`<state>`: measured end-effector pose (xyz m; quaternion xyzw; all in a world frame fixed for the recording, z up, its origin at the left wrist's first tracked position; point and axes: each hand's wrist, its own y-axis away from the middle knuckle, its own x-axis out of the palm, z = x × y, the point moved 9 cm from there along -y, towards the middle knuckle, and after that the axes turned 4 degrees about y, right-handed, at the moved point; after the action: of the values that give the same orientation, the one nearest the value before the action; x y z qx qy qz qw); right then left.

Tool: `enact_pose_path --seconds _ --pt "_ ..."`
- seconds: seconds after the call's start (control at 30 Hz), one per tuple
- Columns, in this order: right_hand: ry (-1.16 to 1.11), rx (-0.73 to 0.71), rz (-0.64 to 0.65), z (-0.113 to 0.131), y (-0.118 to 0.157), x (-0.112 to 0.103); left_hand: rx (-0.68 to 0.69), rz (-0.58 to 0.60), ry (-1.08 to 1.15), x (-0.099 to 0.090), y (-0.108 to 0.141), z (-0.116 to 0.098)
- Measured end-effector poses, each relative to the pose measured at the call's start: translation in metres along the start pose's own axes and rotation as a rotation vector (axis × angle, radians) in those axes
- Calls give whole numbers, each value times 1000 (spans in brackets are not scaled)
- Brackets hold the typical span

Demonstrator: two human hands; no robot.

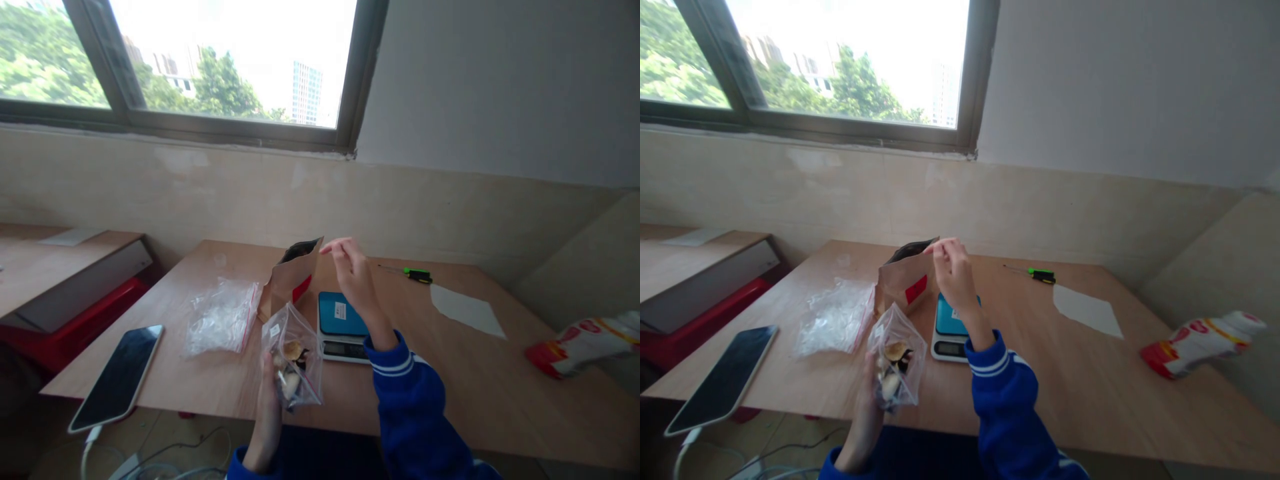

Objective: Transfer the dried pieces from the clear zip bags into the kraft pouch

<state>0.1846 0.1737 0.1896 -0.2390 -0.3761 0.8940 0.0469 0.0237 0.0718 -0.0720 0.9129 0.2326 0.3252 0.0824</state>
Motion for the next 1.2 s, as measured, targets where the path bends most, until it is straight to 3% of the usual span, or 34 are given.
enact_pose_path --seconds 0.07,0.13,0.2,0.23,0.37,0.6,0.73,0.93,1.03,1.2 --pt "-180 86 247 7 19 14 9 -31 -26 0 1 -4" --pt "-262 117 597 17 48 39 33 16 -44 8 2 -8" --pt "-204 92 846 23 77 58 96 66 -41 14 4 -14" --pt "-139 72 901 23 86 63 136 71 -37 15 5 -17" --pt "32 15 932 22 102 72 233 29 -43 13 11 -30" --pt "-30 29 956 26 109 71 271 1 -39 19 23 -47" --pt "-60 38 928 30 108 68 212 20 -5 15 19 -35" --pt "-145 -63 906 38 109 72 10 157 122 19 19 -10" --pt "-184 -138 946 42 114 77 34 119 106 15 16 -9" --pt "-179 -110 953 42 111 78 88 78 44 6 10 -7"
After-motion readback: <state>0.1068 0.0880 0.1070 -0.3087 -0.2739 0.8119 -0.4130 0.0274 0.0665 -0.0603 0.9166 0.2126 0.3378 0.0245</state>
